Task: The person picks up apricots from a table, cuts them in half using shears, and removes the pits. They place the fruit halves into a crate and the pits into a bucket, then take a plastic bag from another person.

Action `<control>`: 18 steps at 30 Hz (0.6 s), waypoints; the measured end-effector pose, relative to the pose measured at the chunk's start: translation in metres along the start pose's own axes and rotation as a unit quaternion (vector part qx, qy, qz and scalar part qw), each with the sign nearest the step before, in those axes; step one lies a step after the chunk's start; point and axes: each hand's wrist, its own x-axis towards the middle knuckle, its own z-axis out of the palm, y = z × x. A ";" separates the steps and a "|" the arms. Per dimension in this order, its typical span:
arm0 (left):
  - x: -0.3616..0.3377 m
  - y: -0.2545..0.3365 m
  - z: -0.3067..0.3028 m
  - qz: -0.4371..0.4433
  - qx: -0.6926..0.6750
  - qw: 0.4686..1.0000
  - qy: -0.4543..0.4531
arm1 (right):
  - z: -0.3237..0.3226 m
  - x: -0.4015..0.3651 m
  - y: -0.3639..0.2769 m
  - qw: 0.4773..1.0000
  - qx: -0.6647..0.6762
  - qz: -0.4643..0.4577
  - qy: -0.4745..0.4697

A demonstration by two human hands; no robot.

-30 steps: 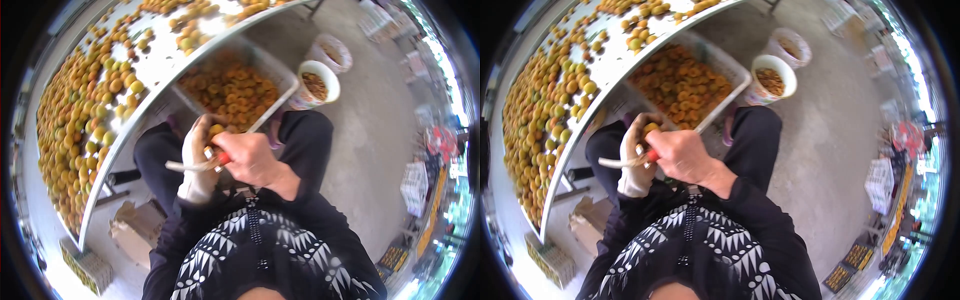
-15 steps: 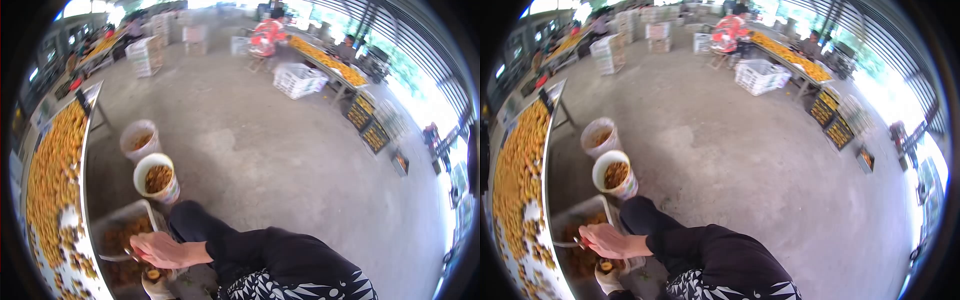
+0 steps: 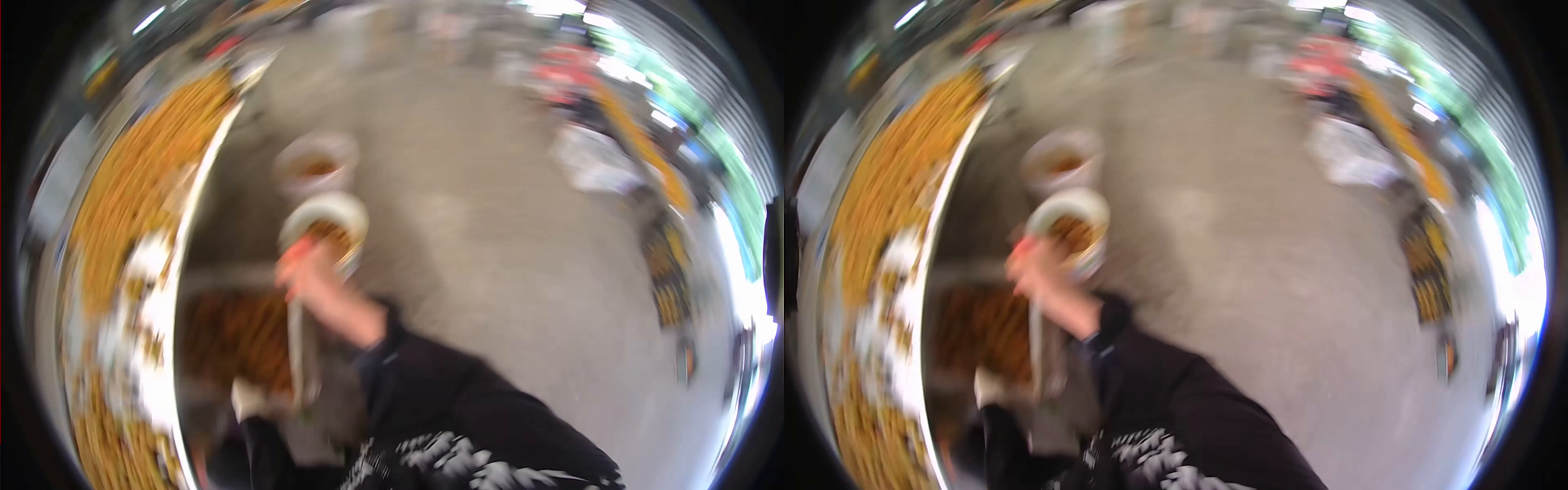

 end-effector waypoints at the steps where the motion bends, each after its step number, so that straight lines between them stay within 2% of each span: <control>1: -0.021 0.022 -0.022 -0.032 0.004 0.999 -0.008 | -0.001 -0.011 -0.004 0.986 0.161 0.033 0.017; 2: -0.023 0.009 -0.023 -0.041 -0.017 0.998 0.041 | -0.006 -0.009 0.005 0.995 0.093 0.016 -0.045; 3: -0.035 0.003 -0.022 0.015 -0.022 0.989 0.144 | -0.015 -0.001 0.013 0.991 0.081 0.029 -0.100; 4: -0.060 0.021 -0.044 0.011 -0.097 0.983 0.153 | -0.012 -0.003 0.004 0.991 0.088 0.011 -0.101; 5: -0.068 -0.015 -0.047 -0.015 -0.245 0.965 0.087 | 0.016 -0.014 0.012 0.983 0.111 0.049 -0.135; 6: -0.072 0.016 -0.050 0.096 -0.176 0.953 0.226 | 0.001 0.000 0.011 0.978 0.189 0.074 -0.051; 8: -0.094 0.032 -0.092 0.095 -0.237 0.961 0.108 | 0.006 0.005 0.041 0.970 0.181 0.147 -0.065; 9: -0.092 0.020 -0.082 0.014 -0.500 0.863 0.074 | 0.015 0.006 0.055 0.969 0.171 0.163 -0.071; 10: -0.096 0.016 -0.089 -0.034 -0.625 0.778 0.049 | 0.018 0.015 0.078 0.957 0.171 0.210 -0.103; 11: -0.099 0.012 -0.096 -0.087 -0.735 0.671 0.041 | 0.028 0.021 0.091 0.933 0.189 0.286 -0.110; 12: -0.120 0.047 -0.126 -0.129 -0.743 0.656 0.032 | 0.018 0.030 0.086 0.925 0.192 0.304 -0.125; 14: -0.140 0.053 -0.144 -0.096 -0.661 0.740 0.079 | 0.041 0.019 0.079 0.931 0.168 0.282 -0.159; 16: -0.154 0.046 -0.162 -0.050 -0.517 0.846 0.124 | 0.058 0.014 0.081 0.919 0.175 0.308 -0.172; 17: -0.160 0.043 -0.172 -0.052 -0.518 0.843 0.137 | 0.066 0.009 0.083 0.919 0.163 0.314 -0.176; 18: -0.166 0.040 -0.182 -0.049 -0.442 0.881 0.164 | 0.072 0.007 0.087 0.917 0.150 0.318 -0.187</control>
